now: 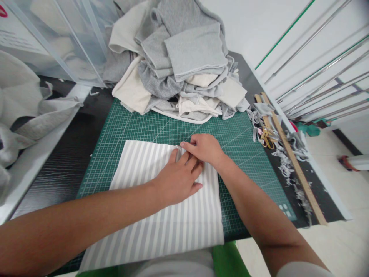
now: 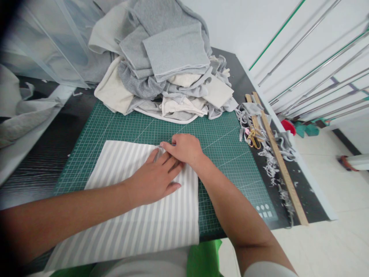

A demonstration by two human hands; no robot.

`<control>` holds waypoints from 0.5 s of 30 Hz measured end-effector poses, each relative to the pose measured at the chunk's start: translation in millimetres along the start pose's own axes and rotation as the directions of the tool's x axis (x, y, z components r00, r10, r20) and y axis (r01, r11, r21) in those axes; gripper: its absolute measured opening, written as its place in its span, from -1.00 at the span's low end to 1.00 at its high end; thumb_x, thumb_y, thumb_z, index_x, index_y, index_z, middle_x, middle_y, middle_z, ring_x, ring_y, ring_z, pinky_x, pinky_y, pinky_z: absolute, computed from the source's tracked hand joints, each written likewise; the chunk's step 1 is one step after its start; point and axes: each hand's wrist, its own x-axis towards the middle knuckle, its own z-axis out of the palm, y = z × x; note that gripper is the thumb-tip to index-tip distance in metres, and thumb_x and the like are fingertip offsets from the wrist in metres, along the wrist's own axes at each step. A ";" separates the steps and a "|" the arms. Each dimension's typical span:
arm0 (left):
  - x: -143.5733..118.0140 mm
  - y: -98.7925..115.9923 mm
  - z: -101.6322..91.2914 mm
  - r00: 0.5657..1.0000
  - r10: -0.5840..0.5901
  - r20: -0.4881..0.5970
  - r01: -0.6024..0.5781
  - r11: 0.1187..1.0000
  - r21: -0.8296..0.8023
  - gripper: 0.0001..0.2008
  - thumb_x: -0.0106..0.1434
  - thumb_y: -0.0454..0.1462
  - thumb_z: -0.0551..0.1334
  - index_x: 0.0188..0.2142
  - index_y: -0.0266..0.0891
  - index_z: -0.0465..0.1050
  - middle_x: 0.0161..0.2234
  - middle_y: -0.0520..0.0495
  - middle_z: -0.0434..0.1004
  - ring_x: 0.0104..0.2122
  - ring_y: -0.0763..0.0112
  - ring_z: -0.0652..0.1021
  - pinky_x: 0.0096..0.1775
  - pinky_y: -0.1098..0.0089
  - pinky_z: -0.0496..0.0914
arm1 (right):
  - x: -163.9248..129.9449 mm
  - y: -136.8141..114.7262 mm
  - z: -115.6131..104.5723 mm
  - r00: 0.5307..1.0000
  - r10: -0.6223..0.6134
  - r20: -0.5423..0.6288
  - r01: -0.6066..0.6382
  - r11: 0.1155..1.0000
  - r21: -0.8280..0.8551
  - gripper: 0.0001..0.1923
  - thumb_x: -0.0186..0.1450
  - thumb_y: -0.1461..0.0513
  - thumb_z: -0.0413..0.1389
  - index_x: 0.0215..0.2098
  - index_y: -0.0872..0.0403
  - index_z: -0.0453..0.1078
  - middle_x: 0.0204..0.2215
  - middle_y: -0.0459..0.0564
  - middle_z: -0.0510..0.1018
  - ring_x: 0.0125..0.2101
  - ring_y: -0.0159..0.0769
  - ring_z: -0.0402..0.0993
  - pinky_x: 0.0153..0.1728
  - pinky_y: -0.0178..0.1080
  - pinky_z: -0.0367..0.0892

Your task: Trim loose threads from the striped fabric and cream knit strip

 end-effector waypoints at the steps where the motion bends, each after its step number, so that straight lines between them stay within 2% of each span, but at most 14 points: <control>1: -0.9 0.7 0.0 1.000 -0.012 -0.001 0.012 1.000 0.006 -0.43 0.33 0.04 0.05 0.21 -0.23 0.23 0.22 -0.26 0.19 0.24 -0.09 0.13 0.17 -0.15 0.06 | 0.1 0.3 -0.3 1.000 -0.004 0.000 0.004 1.000 0.003 -0.44 0.25 -0.22 -0.07 -0.52 0.02 0.42 -0.53 -0.10 0.51 -0.52 -0.37 0.30 -0.50 -0.27 0.00; 7: -2.3 1.9 1.7 0.999 -0.033 0.009 0.033 0.999 0.013 -0.41 0.35 0.04 0.02 0.25 -0.22 0.17 0.23 -0.27 0.18 0.25 -0.10 0.10 0.13 -0.22 0.07 | 1.3 1.3 -1.5 1.000 -0.008 0.023 0.008 1.000 -0.005 -0.43 0.25 -0.22 -0.07 -0.53 0.03 0.42 -0.54 -0.09 0.51 -0.52 -0.38 0.30 -0.50 -0.27 0.01; 15: -1.4 1.5 1.6 1.000 -0.030 0.007 0.030 1.000 -0.004 -0.40 0.33 0.04 0.04 0.24 -0.24 0.19 0.23 -0.26 0.17 0.24 -0.12 0.10 0.16 -0.22 0.05 | 0.5 -2.7 -0.1 1.000 0.004 0.003 -0.004 1.000 -0.012 -0.45 0.24 -0.22 -0.06 -0.49 0.01 0.45 -0.50 -0.09 0.54 -0.51 -0.36 0.32 -0.49 -0.27 0.01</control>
